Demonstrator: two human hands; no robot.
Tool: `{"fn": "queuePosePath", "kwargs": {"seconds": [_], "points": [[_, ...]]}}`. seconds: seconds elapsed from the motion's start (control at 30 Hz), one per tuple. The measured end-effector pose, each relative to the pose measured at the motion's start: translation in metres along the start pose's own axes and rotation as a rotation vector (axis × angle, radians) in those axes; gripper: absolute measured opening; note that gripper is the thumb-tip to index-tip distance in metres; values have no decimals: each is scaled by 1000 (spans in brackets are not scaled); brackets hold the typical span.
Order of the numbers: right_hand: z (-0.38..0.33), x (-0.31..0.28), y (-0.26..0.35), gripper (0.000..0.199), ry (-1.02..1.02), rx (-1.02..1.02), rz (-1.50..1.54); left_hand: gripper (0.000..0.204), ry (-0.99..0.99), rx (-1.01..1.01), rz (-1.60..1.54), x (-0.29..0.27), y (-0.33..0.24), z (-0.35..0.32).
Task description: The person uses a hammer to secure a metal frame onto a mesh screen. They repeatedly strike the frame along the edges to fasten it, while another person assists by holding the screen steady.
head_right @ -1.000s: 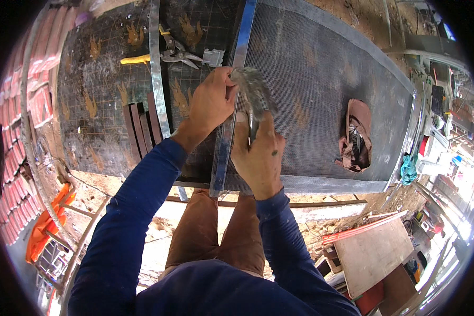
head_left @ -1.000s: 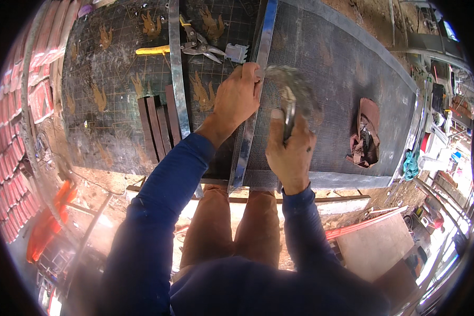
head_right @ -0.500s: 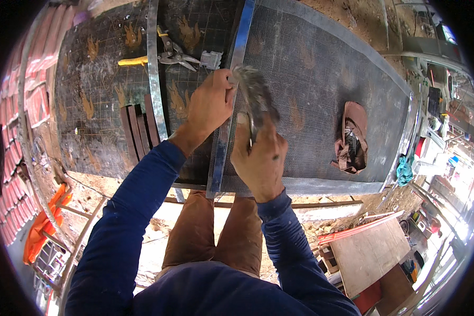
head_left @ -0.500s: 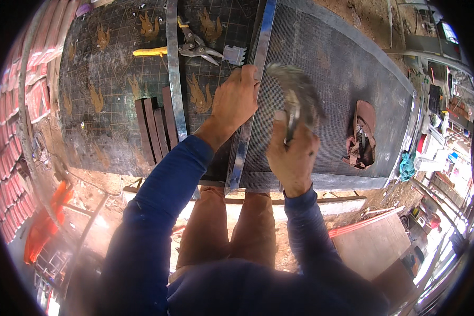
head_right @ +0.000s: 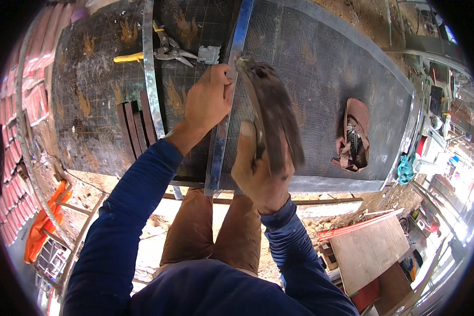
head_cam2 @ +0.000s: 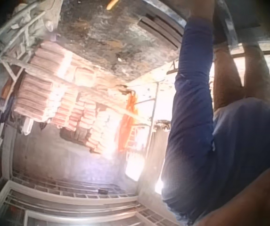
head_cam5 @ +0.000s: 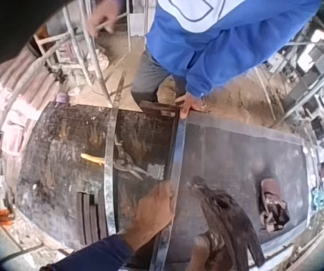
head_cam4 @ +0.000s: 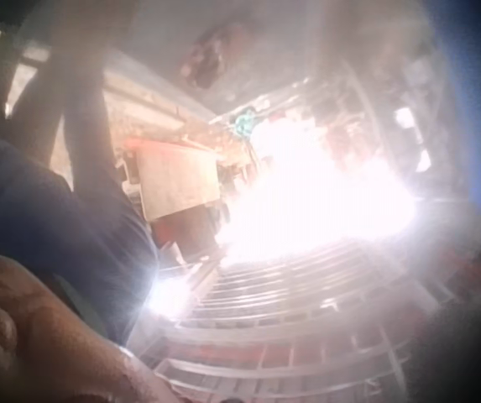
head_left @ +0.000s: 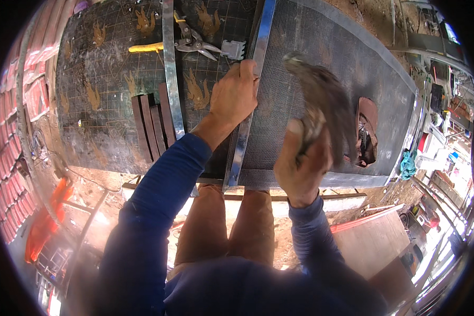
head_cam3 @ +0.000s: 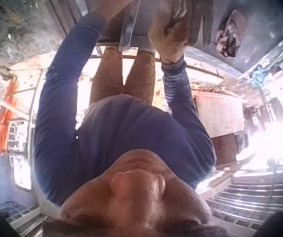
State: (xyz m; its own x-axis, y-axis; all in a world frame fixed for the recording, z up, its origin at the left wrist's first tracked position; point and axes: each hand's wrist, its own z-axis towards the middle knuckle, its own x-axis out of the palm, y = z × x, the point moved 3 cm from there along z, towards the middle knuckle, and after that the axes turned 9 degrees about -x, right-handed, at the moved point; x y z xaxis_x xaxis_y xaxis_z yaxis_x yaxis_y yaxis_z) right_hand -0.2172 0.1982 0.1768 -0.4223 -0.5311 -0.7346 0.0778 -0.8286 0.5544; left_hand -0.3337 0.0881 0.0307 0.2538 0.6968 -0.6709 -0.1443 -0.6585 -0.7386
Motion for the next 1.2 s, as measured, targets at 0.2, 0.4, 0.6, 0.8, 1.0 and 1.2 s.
{"fn": "queuePosePath", "kwargs": {"seconds": [0.2,0.4,0.6,0.8,1.0,1.2], "points": [[-28,39,-35,20,276,273,4,41,-16,35,24,1,0,0],[-7,10,-14,27,42,106,103,44,-25,20,-18,1,2,0],[-18,35,-35,24,324,308,36,43,-27,47,21,2,1,1],[1,-2,-10,30,72,202,160,42,-21,29,-8,1,2,-3],[-13,37,-30,28,268,308,45,42,-44,57,1,1,0,-1],[1,3,-7,26,196,367,201,38,-1,56,-4,2,5,-3]]}}
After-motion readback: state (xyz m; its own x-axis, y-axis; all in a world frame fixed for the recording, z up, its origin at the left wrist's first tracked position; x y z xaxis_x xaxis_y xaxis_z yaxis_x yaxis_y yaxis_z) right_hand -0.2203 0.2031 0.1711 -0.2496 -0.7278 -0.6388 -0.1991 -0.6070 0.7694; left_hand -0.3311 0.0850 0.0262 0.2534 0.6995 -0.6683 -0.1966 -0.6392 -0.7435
